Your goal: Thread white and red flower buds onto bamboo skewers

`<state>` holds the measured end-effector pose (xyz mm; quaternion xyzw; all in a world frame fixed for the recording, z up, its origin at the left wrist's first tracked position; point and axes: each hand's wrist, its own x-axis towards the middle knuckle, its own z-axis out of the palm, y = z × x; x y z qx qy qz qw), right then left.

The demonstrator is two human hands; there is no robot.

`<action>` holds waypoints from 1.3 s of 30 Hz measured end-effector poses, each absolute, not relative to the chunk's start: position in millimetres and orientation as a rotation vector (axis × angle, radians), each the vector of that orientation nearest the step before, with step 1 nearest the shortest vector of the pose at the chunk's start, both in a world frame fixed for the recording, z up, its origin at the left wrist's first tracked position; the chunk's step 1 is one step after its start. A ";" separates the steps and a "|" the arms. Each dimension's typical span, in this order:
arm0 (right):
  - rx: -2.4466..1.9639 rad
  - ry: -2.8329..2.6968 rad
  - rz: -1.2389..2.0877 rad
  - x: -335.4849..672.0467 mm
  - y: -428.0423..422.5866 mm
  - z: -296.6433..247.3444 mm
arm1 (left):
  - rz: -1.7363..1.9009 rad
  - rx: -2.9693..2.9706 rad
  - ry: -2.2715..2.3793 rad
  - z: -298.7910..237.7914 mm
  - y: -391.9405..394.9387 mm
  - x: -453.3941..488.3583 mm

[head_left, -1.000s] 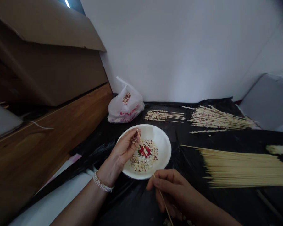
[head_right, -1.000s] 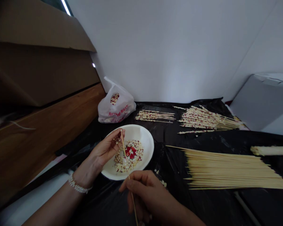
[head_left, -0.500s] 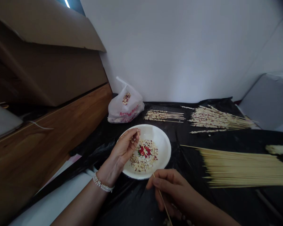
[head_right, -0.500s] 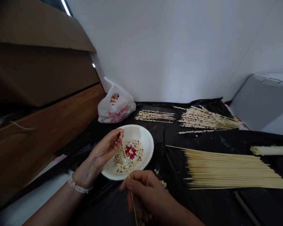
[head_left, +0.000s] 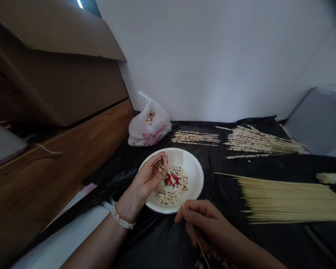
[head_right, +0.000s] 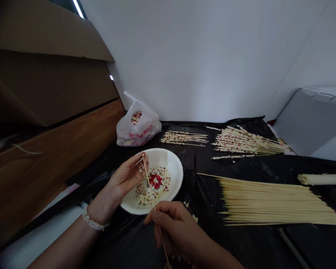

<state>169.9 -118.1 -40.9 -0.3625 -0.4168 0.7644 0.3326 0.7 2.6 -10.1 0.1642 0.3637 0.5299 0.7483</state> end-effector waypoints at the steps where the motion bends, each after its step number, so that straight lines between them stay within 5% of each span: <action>1: -0.952 -1.091 1.990 169.9 -117.9 -40.8 | 1.166 0.338 0.801 -9.1 2.3 1.1; 39: -1.092 -1.188 1.628 169.3 -115.4 -41.8 | 0.783 0.679 0.767 -10.9 -16.9 0.9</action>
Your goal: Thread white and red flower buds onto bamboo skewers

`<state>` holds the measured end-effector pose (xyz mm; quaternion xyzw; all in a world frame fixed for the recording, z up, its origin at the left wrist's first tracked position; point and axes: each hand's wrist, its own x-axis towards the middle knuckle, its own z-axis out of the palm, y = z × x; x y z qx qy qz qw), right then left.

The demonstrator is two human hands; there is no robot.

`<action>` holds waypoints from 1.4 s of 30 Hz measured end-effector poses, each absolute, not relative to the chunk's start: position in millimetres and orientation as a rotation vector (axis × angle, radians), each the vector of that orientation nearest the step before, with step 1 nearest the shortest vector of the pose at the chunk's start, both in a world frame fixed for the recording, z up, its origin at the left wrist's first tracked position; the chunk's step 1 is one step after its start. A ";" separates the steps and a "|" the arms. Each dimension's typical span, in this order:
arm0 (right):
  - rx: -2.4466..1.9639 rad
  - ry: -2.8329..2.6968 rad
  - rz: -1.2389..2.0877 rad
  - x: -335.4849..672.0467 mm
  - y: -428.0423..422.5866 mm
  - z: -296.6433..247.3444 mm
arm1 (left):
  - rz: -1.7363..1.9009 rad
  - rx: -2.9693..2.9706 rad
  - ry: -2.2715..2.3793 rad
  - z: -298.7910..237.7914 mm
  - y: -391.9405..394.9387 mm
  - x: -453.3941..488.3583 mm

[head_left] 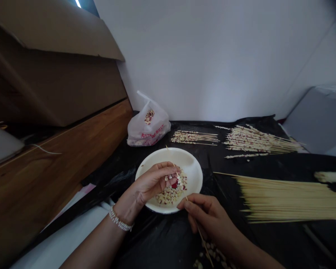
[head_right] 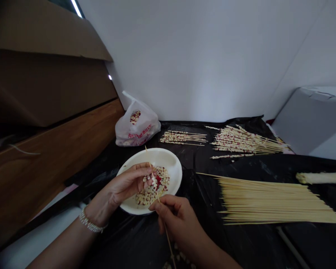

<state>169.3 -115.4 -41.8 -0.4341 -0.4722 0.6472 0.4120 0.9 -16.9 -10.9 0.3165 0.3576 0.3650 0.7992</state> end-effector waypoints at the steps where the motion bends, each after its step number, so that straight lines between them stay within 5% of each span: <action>1: -1.091 -1.187 1.625 169.4 -114.9 -41.5 | 0.763 0.700 0.771 -10.9 -17.9 1.5; 42: -1.031 -1.133 1.784 170.0 -116.7 -42.4 | 1.073 0.249 0.769 -2.8 3.1 -7.9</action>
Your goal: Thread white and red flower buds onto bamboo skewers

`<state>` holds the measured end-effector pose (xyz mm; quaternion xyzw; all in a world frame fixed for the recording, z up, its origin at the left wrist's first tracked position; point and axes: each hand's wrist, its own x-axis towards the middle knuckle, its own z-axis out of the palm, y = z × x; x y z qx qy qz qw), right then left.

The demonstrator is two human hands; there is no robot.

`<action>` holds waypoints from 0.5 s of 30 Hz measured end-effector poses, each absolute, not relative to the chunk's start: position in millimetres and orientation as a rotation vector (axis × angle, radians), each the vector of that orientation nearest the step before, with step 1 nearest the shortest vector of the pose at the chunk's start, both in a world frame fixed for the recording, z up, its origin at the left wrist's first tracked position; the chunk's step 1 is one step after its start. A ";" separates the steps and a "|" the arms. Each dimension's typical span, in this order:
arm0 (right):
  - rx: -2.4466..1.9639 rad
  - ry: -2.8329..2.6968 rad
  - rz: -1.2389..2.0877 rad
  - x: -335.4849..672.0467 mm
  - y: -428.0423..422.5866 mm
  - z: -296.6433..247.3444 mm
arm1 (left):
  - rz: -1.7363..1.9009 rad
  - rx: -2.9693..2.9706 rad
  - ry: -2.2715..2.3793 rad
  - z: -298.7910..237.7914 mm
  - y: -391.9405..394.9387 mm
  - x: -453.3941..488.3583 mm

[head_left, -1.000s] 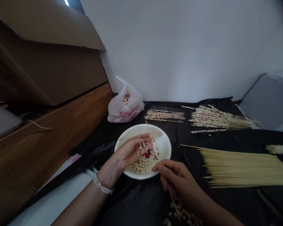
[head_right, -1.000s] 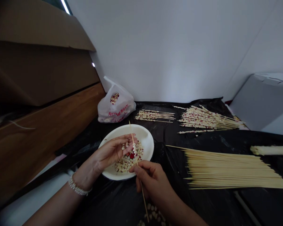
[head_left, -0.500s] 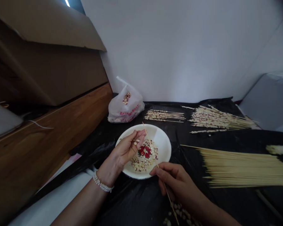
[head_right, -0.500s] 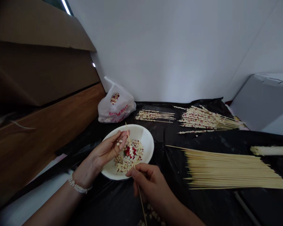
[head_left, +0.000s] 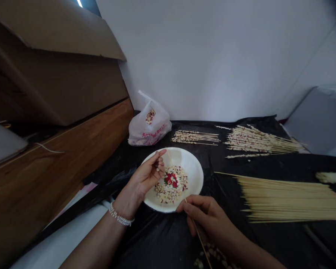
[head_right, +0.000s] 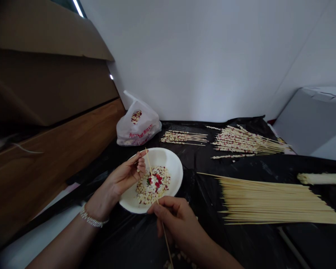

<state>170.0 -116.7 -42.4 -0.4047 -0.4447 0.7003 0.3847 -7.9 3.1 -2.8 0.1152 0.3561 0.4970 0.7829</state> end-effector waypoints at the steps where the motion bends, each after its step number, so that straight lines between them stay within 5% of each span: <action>1: -1.030 -1.135 1.787 169.8 -117.1 -41.8 | 1.067 0.249 0.767 -1.6 3.1 -7.8; 15: -1.050 -1.096 1.931 163.5 -124.0 -41.0 | 1.147 0.212 0.795 -4.9 4.2 -8.4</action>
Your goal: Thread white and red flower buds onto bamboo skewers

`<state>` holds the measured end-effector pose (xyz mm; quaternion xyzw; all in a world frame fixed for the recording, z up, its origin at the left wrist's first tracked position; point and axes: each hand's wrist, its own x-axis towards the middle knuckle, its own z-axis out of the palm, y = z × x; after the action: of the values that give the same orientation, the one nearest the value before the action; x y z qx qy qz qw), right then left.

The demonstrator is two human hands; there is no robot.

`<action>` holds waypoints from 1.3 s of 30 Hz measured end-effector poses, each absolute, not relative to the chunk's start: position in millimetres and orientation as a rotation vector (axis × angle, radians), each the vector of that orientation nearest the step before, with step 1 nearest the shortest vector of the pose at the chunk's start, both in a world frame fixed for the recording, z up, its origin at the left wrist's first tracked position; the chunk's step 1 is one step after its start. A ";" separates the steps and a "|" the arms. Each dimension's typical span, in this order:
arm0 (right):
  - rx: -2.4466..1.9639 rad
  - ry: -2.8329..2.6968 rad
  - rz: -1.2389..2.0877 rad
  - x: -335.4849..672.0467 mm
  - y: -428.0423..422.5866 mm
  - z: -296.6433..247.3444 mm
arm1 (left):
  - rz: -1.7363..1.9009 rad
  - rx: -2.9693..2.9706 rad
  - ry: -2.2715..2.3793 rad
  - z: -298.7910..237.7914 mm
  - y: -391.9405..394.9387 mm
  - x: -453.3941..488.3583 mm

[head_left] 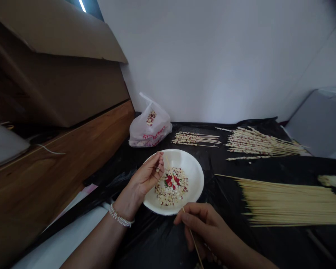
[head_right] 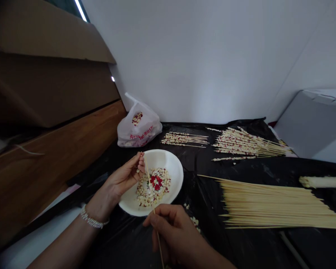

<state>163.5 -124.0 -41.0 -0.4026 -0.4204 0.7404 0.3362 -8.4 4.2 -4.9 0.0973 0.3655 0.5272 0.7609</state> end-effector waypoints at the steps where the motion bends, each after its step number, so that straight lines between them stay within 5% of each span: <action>1: -1.058 -1.097 1.926 163.2 -123.7 -40.4 | 1.156 0.215 0.799 -4.7 3.7 -7.9; 39: -1.011 -1.027 2.031 165.9 -125.7 -33.7 | 1.217 0.227 0.917 8.4 -3.5 2.8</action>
<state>165.9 -125.7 -33.7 -0.3847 -0.3906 0.7726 0.3201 2.8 -3.5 8.4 0.1026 0.4146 0.5499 0.7178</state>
